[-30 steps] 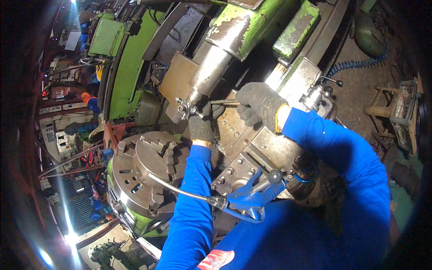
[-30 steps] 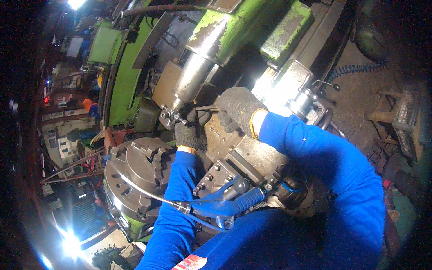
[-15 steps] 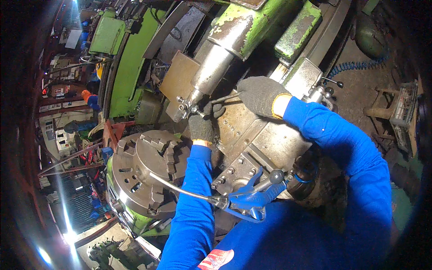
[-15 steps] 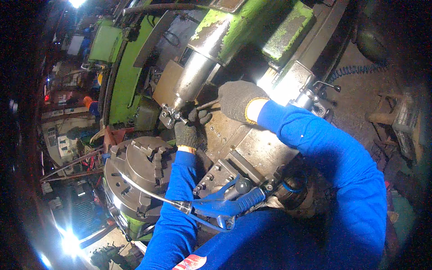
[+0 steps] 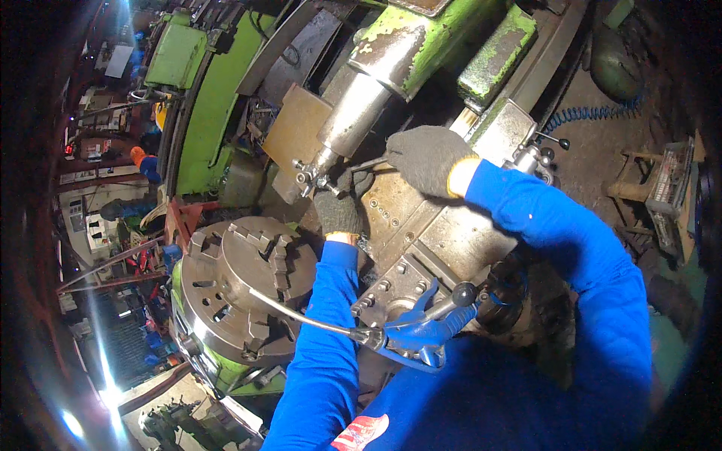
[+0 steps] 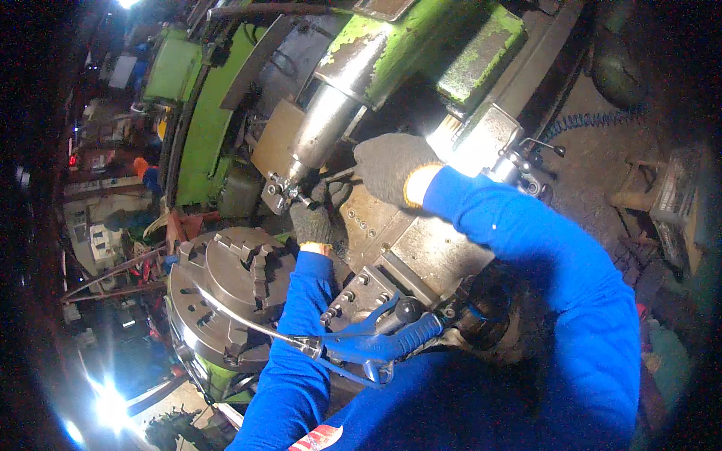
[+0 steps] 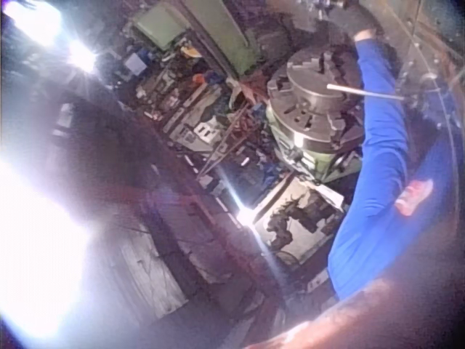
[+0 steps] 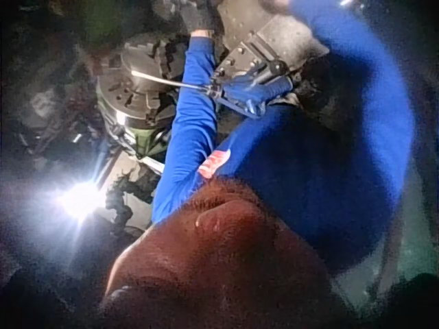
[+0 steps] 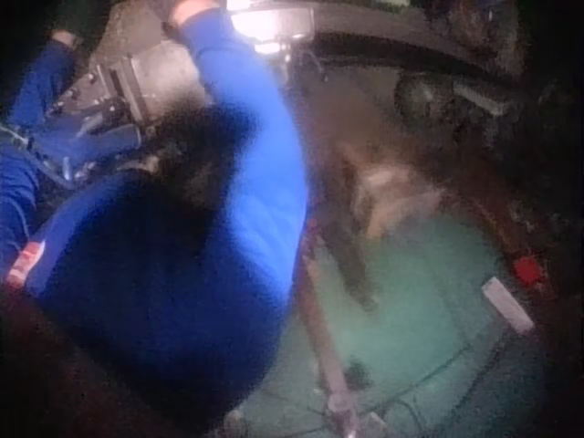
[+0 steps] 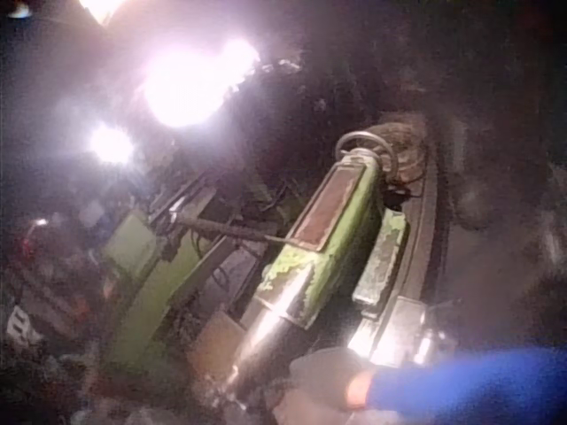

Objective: The person operates a metal lathe, using a pneumatic tool to work on a metal workpiece held in the chuck. They repeatedly adjust the tool and the workpiece, then remove the workpiece and place it on the lathe bed.

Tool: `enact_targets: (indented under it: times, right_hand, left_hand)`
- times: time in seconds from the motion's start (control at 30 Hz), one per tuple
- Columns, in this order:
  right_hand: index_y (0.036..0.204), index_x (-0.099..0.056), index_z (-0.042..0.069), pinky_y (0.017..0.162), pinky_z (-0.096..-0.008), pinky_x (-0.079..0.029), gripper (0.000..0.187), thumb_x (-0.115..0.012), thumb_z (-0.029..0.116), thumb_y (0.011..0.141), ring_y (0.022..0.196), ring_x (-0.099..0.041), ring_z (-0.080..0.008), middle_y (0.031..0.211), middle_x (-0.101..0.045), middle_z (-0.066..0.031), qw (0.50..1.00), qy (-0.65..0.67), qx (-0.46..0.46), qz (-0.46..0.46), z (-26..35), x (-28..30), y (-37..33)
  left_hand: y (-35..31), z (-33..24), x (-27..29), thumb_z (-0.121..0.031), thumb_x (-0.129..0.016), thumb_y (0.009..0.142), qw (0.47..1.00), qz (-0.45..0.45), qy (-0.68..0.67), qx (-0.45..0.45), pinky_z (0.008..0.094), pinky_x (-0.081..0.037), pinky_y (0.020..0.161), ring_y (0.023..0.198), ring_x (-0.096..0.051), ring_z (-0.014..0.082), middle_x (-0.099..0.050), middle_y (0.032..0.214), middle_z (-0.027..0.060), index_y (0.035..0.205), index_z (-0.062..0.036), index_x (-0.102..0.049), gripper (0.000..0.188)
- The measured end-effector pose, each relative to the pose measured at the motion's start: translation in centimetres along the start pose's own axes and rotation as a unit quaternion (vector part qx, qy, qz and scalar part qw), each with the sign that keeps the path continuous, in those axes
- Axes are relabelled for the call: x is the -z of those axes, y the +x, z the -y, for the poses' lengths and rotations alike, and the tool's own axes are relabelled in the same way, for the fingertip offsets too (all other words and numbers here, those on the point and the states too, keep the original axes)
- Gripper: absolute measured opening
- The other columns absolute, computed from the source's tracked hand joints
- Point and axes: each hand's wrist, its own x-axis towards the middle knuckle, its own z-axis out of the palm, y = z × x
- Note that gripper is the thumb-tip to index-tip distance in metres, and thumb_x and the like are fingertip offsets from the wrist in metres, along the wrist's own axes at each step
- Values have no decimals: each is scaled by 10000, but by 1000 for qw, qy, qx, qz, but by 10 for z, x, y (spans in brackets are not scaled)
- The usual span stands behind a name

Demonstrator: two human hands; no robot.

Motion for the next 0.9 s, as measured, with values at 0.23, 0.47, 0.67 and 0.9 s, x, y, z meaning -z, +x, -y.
enact_targets:
  times: [0.23,0.47,0.67,0.9]
  right_hand:
    - [1133,-756,121,935,-500,-595,276,-597,316,1019,1098,-728,-353,1206,-734,-115,997,6,-66,-33,3,21,10]
    - [1080,-771,120,971,-480,-581,257,-590,298,1037,1139,-722,-343,1173,-735,-124,996,24,-72,-53,-34,-29,33]
    - [1143,-791,100,972,-479,-592,243,-677,246,987,1124,-752,-353,1211,-773,-162,993,-115,-3,39,-36,5,51]
    - [1038,-815,63,908,-466,-611,198,-700,185,933,1063,-765,-344,1076,-784,-173,997,-77,7,19,-37,-1,38]
  left_hand:
    - [-4,3,-5,-47,-697,1038,996,-13,48,-68,448,-711,859,957,-789,342,-755,1127,234,1284,98,-643,290]
    - [-5,-8,-8,-22,-701,1031,998,-56,-39,10,507,-711,868,990,-776,347,-739,1145,213,1303,63,-661,288]
    - [-7,-1,-5,-20,-660,1041,986,-58,-152,31,502,-702,866,997,-776,359,-739,1184,221,1357,48,-647,323]
    - [15,65,39,-18,-555,1004,973,-34,207,-92,546,-596,859,1000,-733,455,-734,1145,322,1263,66,-684,301]
